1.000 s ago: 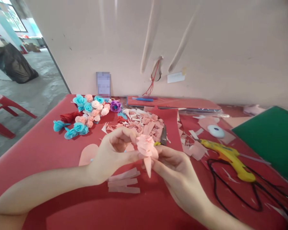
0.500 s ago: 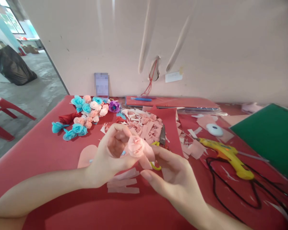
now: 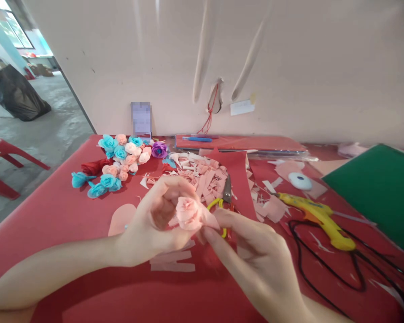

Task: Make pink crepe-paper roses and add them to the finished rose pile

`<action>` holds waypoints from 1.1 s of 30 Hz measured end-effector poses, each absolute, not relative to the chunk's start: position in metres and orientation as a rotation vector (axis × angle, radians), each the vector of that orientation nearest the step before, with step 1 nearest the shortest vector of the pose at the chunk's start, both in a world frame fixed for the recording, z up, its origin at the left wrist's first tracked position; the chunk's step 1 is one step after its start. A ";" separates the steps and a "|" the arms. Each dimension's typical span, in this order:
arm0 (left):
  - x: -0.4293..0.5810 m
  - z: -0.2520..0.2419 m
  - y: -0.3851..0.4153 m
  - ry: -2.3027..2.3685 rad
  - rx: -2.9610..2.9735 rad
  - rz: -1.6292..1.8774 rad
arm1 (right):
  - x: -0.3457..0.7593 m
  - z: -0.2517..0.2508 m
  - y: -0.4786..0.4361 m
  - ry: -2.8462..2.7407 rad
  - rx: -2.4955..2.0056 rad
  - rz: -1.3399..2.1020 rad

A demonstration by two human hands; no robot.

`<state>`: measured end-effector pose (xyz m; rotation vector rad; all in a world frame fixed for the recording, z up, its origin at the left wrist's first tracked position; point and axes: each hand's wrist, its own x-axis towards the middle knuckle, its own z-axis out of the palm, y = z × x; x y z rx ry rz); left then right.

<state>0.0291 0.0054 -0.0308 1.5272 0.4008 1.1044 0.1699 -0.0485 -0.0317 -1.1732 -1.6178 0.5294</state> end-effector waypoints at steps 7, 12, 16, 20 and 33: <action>0.023 -0.036 0.006 0.368 1.550 0.981 | 0.171 -0.030 -0.050 -1.687 -1.134 0.515; 0.025 -0.039 0.005 0.391 1.516 1.000 | 0.172 -0.030 -0.050 -1.778 -1.122 0.337; 0.026 -0.039 0.005 0.447 1.607 1.078 | 0.172 -0.034 -0.049 -1.858 -1.085 0.124; 0.024 -0.039 0.004 0.523 1.645 1.086 | 0.170 -0.037 -0.049 -1.954 -1.068 -0.185; 0.022 -0.039 0.005 0.450 1.660 0.928 | 0.170 -0.051 -0.055 -2.016 -1.005 -0.526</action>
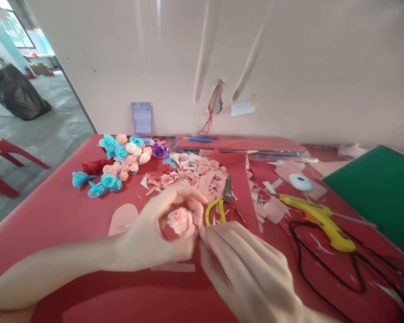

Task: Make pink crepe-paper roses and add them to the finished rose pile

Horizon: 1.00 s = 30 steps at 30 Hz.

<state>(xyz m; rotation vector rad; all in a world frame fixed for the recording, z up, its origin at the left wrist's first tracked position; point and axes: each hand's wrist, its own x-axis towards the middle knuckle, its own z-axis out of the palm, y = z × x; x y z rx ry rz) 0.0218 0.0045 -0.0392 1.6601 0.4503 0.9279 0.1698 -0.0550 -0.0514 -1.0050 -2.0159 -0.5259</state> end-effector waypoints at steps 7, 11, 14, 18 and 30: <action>0.015 -0.034 0.008 0.299 1.852 0.797 | 0.168 -0.044 -0.057 -2.001 -1.030 -0.505; 0.013 -0.034 0.010 0.278 1.968 0.871 | 0.166 -0.040 -0.059 -1.960 -1.092 -0.434; 0.015 -0.037 0.011 0.260 1.985 0.925 | 0.166 -0.040 -0.060 -1.941 -1.113 -0.400; 0.017 -0.040 0.012 0.248 1.946 0.950 | 0.167 -0.041 -0.058 -1.964 -1.080 -0.372; 0.018 -0.032 0.008 0.511 2.093 0.870 | 0.172 -0.038 -0.050 -2.204 -1.018 -0.561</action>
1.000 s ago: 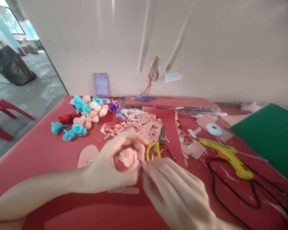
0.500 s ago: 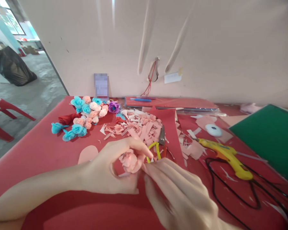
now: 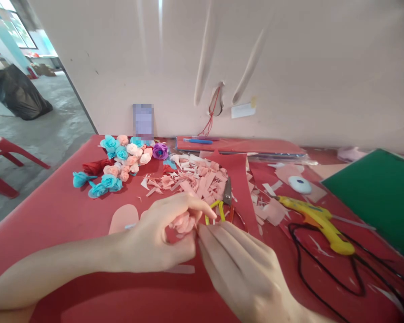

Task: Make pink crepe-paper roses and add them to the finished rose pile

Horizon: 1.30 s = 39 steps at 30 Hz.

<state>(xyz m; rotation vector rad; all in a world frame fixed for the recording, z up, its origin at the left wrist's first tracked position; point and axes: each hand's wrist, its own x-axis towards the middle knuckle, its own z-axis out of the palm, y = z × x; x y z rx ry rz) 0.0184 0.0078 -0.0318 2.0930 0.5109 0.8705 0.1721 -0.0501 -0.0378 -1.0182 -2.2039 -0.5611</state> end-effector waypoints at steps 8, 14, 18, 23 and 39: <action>0.020 -0.035 0.011 0.534 1.893 0.868 | 0.177 -0.045 -0.042 -2.065 -1.029 -0.451; 0.022 -0.039 0.013 0.491 1.752 0.965 | 0.178 -0.036 -0.038 -1.881 -1.184 0.039; 0.021 -0.039 0.013 0.539 1.740 0.971 | 0.178 -0.031 -0.039 -1.812 -1.178 0.305; 0.015 -0.030 0.018 0.432 1.644 0.889 | 0.187 -0.032 -0.035 -1.876 -1.093 0.444; 0.019 -0.017 0.010 0.538 1.586 0.644 | 0.202 -0.027 -0.017 -2.214 -0.776 0.635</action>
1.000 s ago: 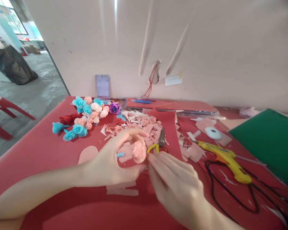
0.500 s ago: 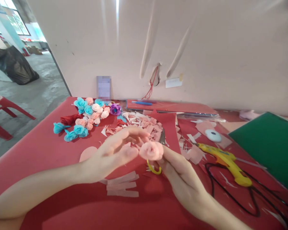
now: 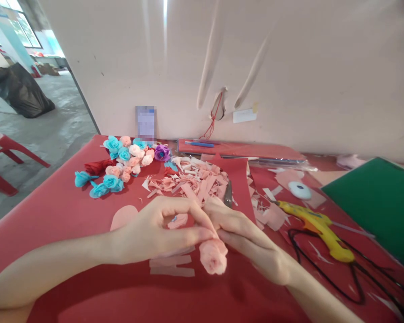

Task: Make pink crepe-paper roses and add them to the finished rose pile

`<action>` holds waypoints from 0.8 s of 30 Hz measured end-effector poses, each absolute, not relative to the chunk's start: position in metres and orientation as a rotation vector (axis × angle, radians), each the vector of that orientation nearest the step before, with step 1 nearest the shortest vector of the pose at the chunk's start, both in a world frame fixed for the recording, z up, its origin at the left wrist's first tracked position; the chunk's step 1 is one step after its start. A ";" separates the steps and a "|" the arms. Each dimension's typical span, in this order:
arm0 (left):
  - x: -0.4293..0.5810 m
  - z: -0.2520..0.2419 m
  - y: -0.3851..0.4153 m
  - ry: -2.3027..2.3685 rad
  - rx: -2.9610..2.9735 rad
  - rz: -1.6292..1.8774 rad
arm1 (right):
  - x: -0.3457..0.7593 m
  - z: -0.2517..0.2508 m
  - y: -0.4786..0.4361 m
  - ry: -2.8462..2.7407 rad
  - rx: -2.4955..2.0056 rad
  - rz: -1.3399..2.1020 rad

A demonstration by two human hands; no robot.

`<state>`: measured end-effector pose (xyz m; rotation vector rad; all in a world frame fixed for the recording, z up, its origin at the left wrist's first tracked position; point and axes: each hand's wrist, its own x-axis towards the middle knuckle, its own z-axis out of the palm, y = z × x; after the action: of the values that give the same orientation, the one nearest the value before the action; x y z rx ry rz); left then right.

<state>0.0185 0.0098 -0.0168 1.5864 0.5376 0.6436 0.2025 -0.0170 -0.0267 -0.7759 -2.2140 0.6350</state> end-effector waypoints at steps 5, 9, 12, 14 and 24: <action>0.014 -0.020 0.005 0.473 1.345 0.487 | 0.204 -0.028 -0.017 -2.189 -0.714 0.615; 0.015 -0.020 0.002 0.389 1.258 0.510 | 0.207 -0.030 -0.017 -2.235 -0.733 0.658; 0.017 -0.016 0.001 0.297 1.202 0.516 | 0.207 -0.031 -0.016 -2.226 -0.670 0.632; 0.016 -0.013 0.000 0.318 1.180 0.487 | 0.206 -0.031 -0.016 -2.222 -0.623 0.630; 0.017 -0.009 -0.003 0.544 1.281 0.469 | 0.201 -0.025 -0.021 -2.297 -0.722 0.664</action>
<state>0.0166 -0.0031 -0.0090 1.2810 0.5444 0.4686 0.2012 -0.0214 -0.0255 -0.7219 -2.2969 0.6636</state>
